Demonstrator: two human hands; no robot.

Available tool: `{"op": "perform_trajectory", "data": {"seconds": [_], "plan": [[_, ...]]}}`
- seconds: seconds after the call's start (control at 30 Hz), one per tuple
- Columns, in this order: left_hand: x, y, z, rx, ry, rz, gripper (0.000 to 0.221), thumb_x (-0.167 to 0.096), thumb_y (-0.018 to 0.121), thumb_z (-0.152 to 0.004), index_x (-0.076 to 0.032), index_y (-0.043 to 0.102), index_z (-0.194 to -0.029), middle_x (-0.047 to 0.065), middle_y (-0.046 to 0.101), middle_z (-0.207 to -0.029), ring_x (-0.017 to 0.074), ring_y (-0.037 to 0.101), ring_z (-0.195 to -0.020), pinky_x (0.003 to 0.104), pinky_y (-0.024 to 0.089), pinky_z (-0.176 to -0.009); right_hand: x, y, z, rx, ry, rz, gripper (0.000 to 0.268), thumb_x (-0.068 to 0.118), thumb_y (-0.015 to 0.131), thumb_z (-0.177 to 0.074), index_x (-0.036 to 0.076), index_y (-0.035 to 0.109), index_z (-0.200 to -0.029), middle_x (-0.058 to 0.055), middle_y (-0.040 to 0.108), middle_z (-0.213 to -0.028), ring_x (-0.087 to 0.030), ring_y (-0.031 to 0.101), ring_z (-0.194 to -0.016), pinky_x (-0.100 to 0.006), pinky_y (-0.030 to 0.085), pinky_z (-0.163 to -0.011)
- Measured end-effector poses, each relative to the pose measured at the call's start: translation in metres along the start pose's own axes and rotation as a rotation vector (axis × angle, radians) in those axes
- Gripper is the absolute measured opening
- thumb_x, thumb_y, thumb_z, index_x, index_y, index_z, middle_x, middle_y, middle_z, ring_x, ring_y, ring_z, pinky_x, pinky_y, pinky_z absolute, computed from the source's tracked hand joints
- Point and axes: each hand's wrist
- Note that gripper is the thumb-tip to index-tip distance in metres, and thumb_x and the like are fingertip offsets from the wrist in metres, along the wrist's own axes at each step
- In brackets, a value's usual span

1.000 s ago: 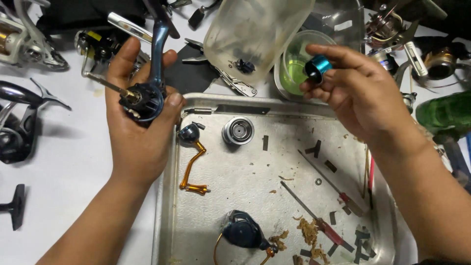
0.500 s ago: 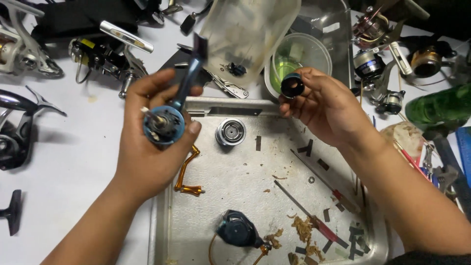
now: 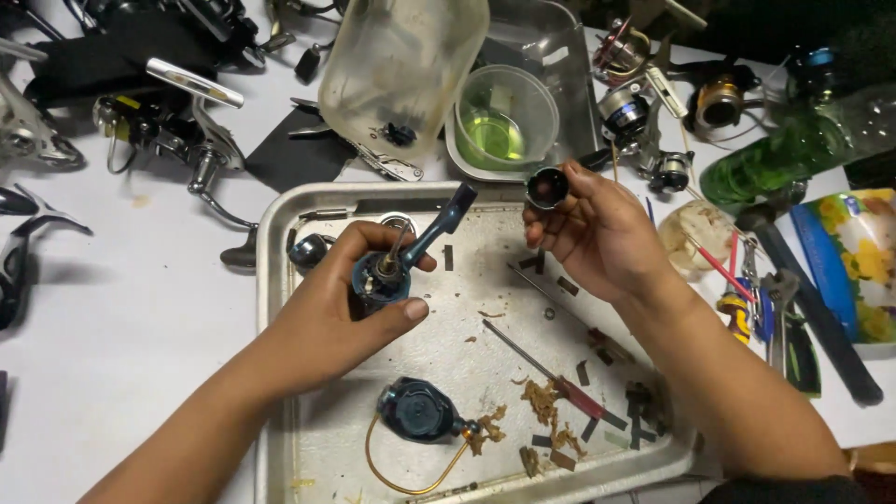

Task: Reassembling the internal components of a fishing reel body, including gears and shafts, and using a screwdriver to fasten components.

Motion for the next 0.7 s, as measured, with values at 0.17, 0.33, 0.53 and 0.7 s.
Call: {"op": "perform_trajectory", "data": {"seconds": [0.17,0.33,0.53,0.7], "plan": [[-0.005,0.014,-0.001,0.08,-0.234,-0.15,0.052,-0.036,0.073,-0.083,-0.022,0.055,-0.13,-0.004,0.075,-0.118,0.0115,0.065,-0.097,0.028,0.05,-0.092,-0.007,-0.002,0.009,0.009,0.011,-0.077,0.026,0.026,0.054,-0.106,0.0,0.058,-0.106,-0.023,0.066,-0.09,-0.028,0.066,-0.077,-0.035,0.059,-0.067],[-0.02,0.024,-0.005,0.048,-0.404,-0.365,0.051,-0.046,0.076,-0.078,-0.032,0.066,-0.126,-0.007,0.074,-0.095,0.0084,0.064,-0.086,0.025,0.045,-0.081,-0.01,-0.007,0.015,0.072,-0.027,0.001,0.024,0.023,0.055,-0.104,0.001,0.06,-0.11,-0.023,0.069,-0.094,-0.029,0.068,-0.076,-0.036,0.06,-0.071],[0.013,0.023,-0.007,-0.036,-0.186,-0.212,0.051,-0.033,0.086,-0.073,-0.018,0.076,-0.122,0.013,0.083,-0.097,0.0268,0.077,-0.097,0.04,0.057,-0.086,-0.034,-0.024,0.006,0.167,-0.139,-0.019,0.022,0.024,0.053,-0.105,0.004,0.059,-0.111,-0.022,0.075,-0.09,-0.03,0.078,-0.08,-0.039,0.065,-0.076],[0.014,0.024,-0.007,-0.071,-0.151,-0.255,0.053,-0.037,0.087,-0.072,-0.024,0.077,-0.122,0.011,0.084,-0.097,0.0295,0.079,-0.097,0.039,0.058,-0.083,-0.028,-0.003,0.02,0.173,-0.209,-0.015,0.024,0.015,0.056,-0.102,-0.001,0.056,-0.119,-0.019,0.072,-0.085,-0.029,0.078,-0.081,-0.037,0.065,-0.078]]}}
Point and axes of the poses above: each hand's wrist, its own z-axis away from the middle knuckle, its own y-axis out of the palm, x = y × z
